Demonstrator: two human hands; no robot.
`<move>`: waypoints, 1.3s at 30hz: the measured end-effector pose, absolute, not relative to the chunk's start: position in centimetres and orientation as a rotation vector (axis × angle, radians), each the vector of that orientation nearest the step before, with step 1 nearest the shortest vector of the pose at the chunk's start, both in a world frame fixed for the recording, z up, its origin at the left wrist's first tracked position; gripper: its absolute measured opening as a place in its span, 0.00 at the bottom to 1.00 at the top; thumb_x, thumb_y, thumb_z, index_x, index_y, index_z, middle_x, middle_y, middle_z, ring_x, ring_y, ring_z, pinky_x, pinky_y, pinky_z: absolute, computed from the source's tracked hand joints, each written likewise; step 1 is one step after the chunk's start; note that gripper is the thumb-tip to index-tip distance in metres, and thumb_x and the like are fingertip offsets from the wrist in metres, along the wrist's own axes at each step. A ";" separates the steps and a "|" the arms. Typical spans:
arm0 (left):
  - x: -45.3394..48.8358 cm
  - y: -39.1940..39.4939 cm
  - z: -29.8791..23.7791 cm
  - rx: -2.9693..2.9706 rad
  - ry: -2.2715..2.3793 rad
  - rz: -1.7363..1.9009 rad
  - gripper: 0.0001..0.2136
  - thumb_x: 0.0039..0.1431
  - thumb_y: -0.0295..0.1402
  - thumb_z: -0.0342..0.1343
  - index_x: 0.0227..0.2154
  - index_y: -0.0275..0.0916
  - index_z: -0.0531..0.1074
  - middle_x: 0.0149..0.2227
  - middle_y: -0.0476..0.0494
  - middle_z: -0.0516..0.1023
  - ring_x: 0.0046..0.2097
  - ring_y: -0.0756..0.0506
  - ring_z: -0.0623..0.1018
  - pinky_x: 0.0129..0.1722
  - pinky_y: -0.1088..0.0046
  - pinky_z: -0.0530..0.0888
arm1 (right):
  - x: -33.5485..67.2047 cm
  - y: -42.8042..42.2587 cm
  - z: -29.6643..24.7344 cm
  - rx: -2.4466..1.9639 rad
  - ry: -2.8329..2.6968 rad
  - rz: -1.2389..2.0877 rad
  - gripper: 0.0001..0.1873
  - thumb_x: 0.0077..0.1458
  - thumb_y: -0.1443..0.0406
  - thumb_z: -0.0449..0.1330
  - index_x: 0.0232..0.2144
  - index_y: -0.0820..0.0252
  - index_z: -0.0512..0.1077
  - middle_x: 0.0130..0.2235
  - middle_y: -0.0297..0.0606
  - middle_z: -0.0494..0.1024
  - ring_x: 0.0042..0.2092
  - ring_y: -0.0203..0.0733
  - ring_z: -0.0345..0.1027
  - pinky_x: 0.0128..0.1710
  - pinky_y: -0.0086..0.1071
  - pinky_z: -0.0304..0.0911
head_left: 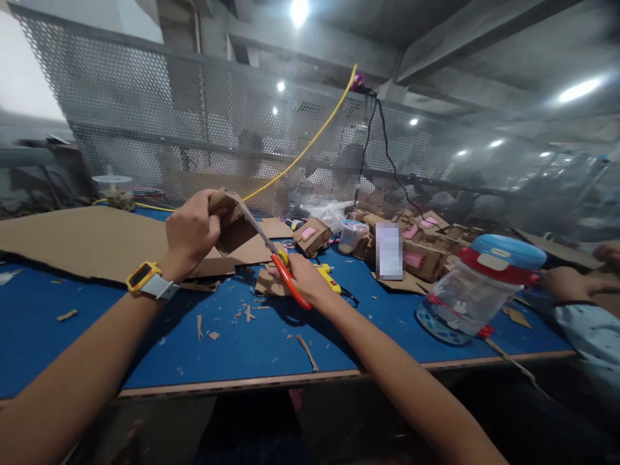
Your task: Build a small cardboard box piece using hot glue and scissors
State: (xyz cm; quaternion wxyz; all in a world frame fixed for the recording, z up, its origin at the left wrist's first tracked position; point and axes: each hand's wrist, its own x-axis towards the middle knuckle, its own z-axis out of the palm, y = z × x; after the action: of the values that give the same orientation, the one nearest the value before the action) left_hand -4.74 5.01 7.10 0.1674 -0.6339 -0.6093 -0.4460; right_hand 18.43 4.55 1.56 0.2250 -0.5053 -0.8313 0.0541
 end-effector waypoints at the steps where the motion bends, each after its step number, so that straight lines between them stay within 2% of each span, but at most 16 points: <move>1: -4.7 5.0 7.1 -1.802 -1.739 -1.270 0.19 0.63 0.34 0.49 0.55 0.42 0.73 0.52 0.34 0.80 0.53 0.31 0.80 0.48 0.54 0.75 | 18.4 4.5 1.6 -1.384 -2.296 0.144 0.22 0.66 0.50 0.58 0.48 0.64 0.70 0.43 0.46 0.80 0.44 0.46 0.74 0.42 0.32 0.63; 8: -4.8 5.0 7.1 -1.753 -1.749 -1.241 0.20 0.64 0.35 0.49 0.56 0.36 0.72 0.52 0.31 0.80 0.53 0.31 0.80 0.48 0.56 0.74 | 18.5 4.0 2.4 -1.502 -2.327 -0.011 0.25 0.67 0.48 0.55 0.48 0.65 0.72 0.44 0.49 0.82 0.46 0.48 0.77 0.41 0.32 0.62; 13: -5.5 5.3 7.2 -1.724 -1.760 -1.266 0.19 0.64 0.36 0.49 0.55 0.38 0.72 0.52 0.32 0.80 0.53 0.32 0.79 0.49 0.56 0.74 | 18.7 3.6 2.7 -1.583 -2.356 -0.092 0.27 0.67 0.46 0.53 0.46 0.65 0.74 0.45 0.50 0.82 0.47 0.51 0.78 0.40 0.33 0.63; 18: -5.3 5.4 7.0 -1.739 -1.705 -1.230 0.21 0.64 0.35 0.50 0.57 0.35 0.72 0.53 0.31 0.79 0.53 0.30 0.79 0.48 0.55 0.74 | 18.9 3.6 2.5 -1.547 -2.327 -0.097 0.32 0.65 0.43 0.55 0.50 0.67 0.71 0.46 0.52 0.81 0.49 0.52 0.77 0.43 0.33 0.65; 25: -4.5 4.9 6.9 -1.735 -1.728 -1.229 0.20 0.64 0.35 0.50 0.56 0.35 0.72 0.52 0.31 0.80 0.52 0.31 0.80 0.46 0.57 0.74 | 18.7 3.6 2.5 -1.583 -2.363 -0.125 0.32 0.67 0.45 0.52 0.53 0.69 0.70 0.47 0.54 0.81 0.50 0.54 0.77 0.43 0.35 0.66; 31: -4.4 4.8 7.0 -1.744 -1.728 -1.303 0.19 0.63 0.34 0.52 0.55 0.36 0.73 0.51 0.30 0.80 0.52 0.32 0.80 0.47 0.58 0.73 | 18.7 3.5 2.7 -1.617 -2.348 -0.139 0.33 0.67 0.42 0.49 0.50 0.65 0.73 0.45 0.50 0.82 0.48 0.53 0.78 0.39 0.33 0.64; 35: -4.5 5.1 6.9 -1.767 -1.732 -1.248 0.20 0.65 0.34 0.50 0.56 0.33 0.72 0.53 0.29 0.79 0.53 0.31 0.79 0.48 0.57 0.72 | 18.5 3.4 2.8 -1.655 -2.350 -0.148 0.37 0.65 0.39 0.47 0.47 0.64 0.76 0.45 0.50 0.83 0.47 0.52 0.79 0.38 0.32 0.62; 39: -4.6 5.2 7.0 -1.827 -1.757 -1.185 0.21 0.66 0.34 0.50 0.58 0.31 0.71 0.54 0.29 0.79 0.53 0.33 0.79 0.48 0.60 0.72 | 18.2 3.2 3.0 -1.735 -2.342 -0.140 0.40 0.63 0.36 0.47 0.45 0.64 0.78 0.44 0.51 0.84 0.46 0.53 0.79 0.37 0.33 0.62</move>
State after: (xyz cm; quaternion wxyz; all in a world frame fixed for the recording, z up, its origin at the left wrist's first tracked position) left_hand -4.62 5.24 7.01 0.1710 -0.6432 -0.6187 -0.4173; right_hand 18.23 3.24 3.00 0.1116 -0.5909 -0.7975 -0.0478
